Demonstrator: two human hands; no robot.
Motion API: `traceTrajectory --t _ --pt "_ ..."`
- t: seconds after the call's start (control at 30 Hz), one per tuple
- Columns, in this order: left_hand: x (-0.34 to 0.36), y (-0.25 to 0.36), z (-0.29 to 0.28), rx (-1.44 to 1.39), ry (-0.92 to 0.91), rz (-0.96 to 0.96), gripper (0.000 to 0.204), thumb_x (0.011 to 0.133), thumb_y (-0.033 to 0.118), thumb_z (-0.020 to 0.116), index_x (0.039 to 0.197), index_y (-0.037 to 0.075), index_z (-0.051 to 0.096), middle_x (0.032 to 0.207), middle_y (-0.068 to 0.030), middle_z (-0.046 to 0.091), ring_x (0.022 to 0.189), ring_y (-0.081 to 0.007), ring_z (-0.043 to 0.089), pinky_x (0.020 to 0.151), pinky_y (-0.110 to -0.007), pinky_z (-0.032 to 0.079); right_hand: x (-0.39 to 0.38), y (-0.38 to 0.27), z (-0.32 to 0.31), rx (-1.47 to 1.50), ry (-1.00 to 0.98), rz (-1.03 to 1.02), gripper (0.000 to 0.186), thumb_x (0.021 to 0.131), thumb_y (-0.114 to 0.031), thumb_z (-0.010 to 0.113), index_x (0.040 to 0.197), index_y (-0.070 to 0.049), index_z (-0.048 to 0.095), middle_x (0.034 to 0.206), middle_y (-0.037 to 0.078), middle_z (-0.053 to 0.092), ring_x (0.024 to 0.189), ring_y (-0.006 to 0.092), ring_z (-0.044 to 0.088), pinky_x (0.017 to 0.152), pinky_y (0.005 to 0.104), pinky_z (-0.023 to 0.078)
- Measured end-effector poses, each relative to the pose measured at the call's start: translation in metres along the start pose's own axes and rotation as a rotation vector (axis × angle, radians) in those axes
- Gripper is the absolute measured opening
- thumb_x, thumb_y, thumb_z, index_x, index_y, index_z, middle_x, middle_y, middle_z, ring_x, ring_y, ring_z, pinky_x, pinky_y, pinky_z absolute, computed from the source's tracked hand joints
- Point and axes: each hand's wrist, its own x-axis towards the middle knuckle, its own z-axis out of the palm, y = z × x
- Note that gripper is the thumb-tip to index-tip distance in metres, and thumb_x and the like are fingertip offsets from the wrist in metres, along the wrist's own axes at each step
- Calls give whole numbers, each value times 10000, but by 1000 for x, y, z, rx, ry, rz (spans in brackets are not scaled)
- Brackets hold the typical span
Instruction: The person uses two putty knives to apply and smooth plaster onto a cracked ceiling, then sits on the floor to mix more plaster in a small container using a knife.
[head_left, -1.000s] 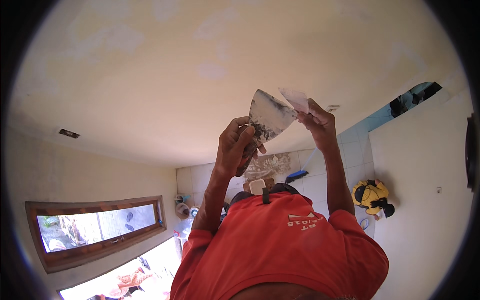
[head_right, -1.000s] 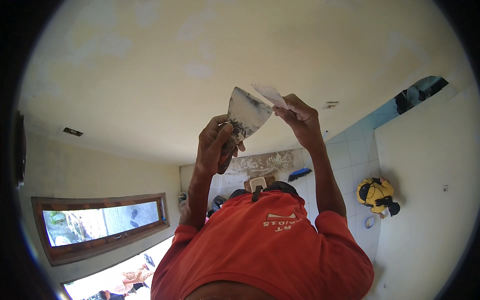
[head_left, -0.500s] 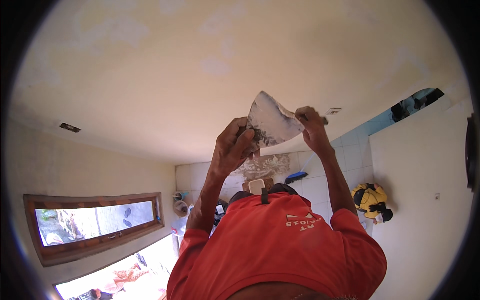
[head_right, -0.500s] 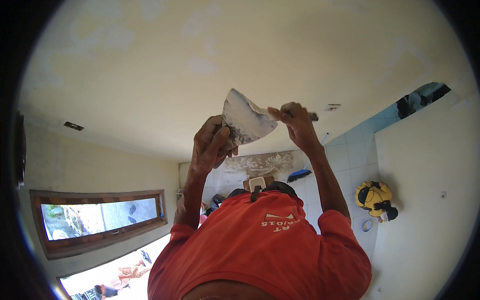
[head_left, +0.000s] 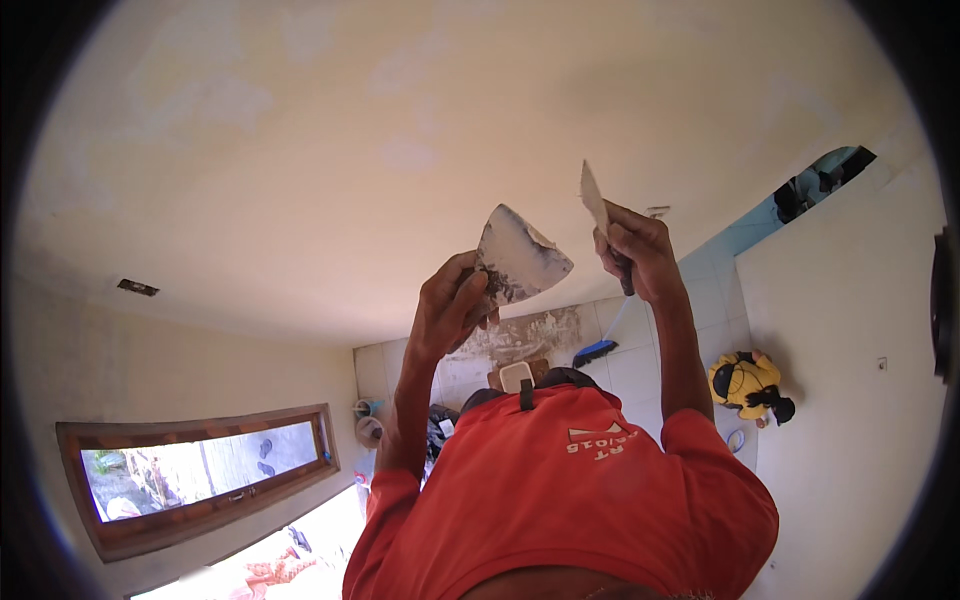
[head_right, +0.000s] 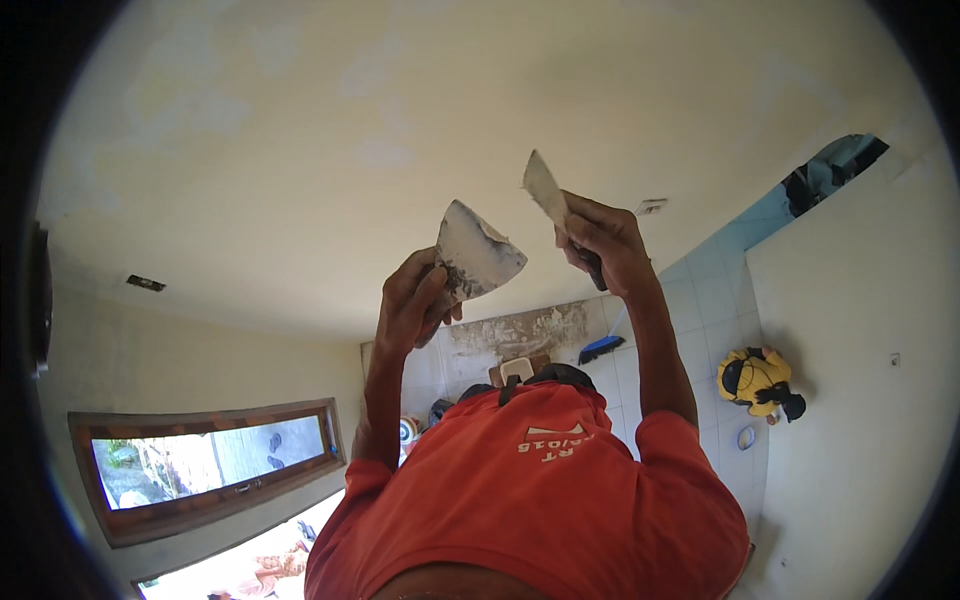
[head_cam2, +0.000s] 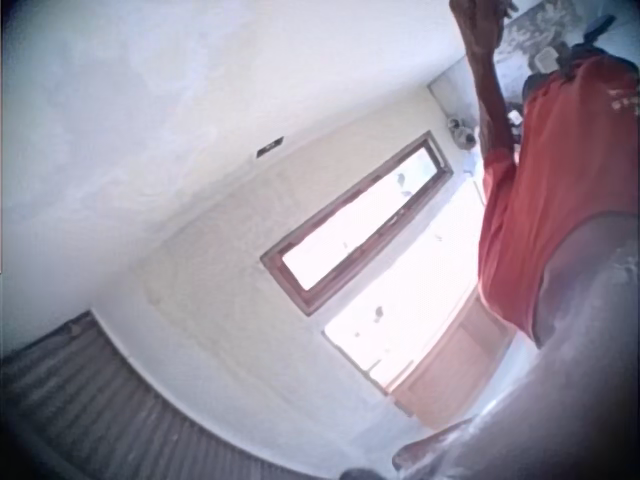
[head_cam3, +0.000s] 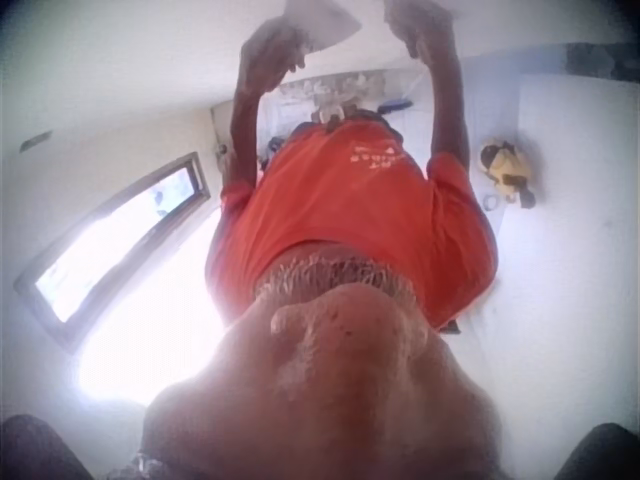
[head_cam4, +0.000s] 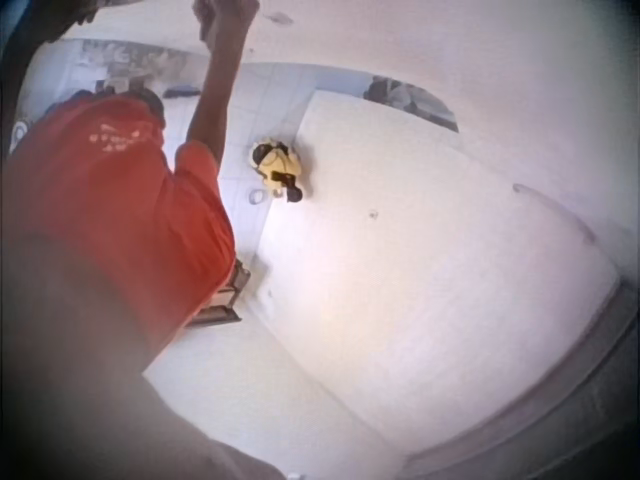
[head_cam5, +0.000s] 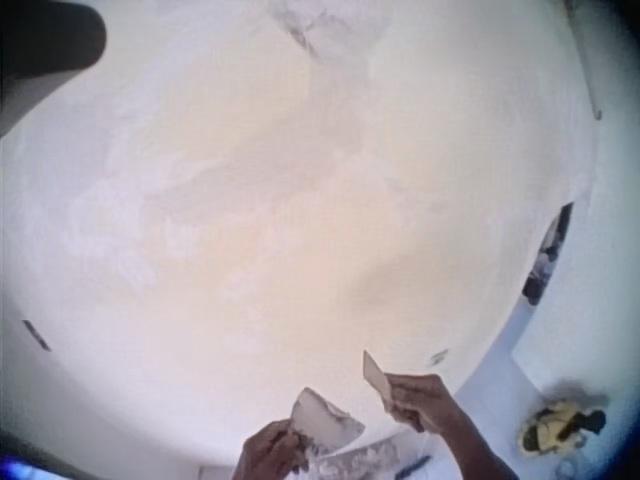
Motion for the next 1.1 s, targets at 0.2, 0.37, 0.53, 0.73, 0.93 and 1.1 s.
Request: traceTrajectory --t 0.2,0.37,0.53,0.73,0.93,1.1 --pt "9 15 -8 -44 -146 -136 322 1014 188 499 1217 -59 535 768 -77 640 576 -100 586 508 -249 464 16 11 4 -85 -251 155 276 934 -150 627 1108 63 627 674 8 551 554 60 448 500 223 373" --pt "3 12 -7 24 -142 -1 316 1022 209 498 1199 -47 548 759 -70 622 619 -119 597 558 -270 477 19 25 -16 -191 -281 154 169 936 -121 614 1024 20 645 696 -9 567 569 52 463 511 213 371" --pt "1 23 7 67 -83 120 305 1012 193 512 1187 -55 533 762 -97 635 611 -133 605 536 -270 474 0 88 -29 -327 -130 268 190 935 -114 610 1049 38 628 693 -1 552 577 55 466 505 221 385" --pt "3 -4 14 -60 118 117 323 1004 177 510 1217 -63 466 849 -149 652 654 -160 641 541 -278 510 -18 90 -10 -101 265 162 269 933 -110 610 1153 35 558 764 34 584 627 84 548 475 229 413" --pt "7 -21 26 36 253 122 323 1012 215 502 1190 -54 481 880 -147 656 708 -146 650 573 -277 513 -35 48 22 144 387 -22 271 935 -117 633 1155 21 557 811 63 624 670 100 591 504 245 454" --pt "7 -13 28 31 276 69 307 1016 226 493 1154 -47 507 877 -131 657 726 -127 638 586 -271 502 -44 38 15 -413 252 -39 233 924 -58 609 1138 30 579 795 62 650 676 89 589 584 250 492"
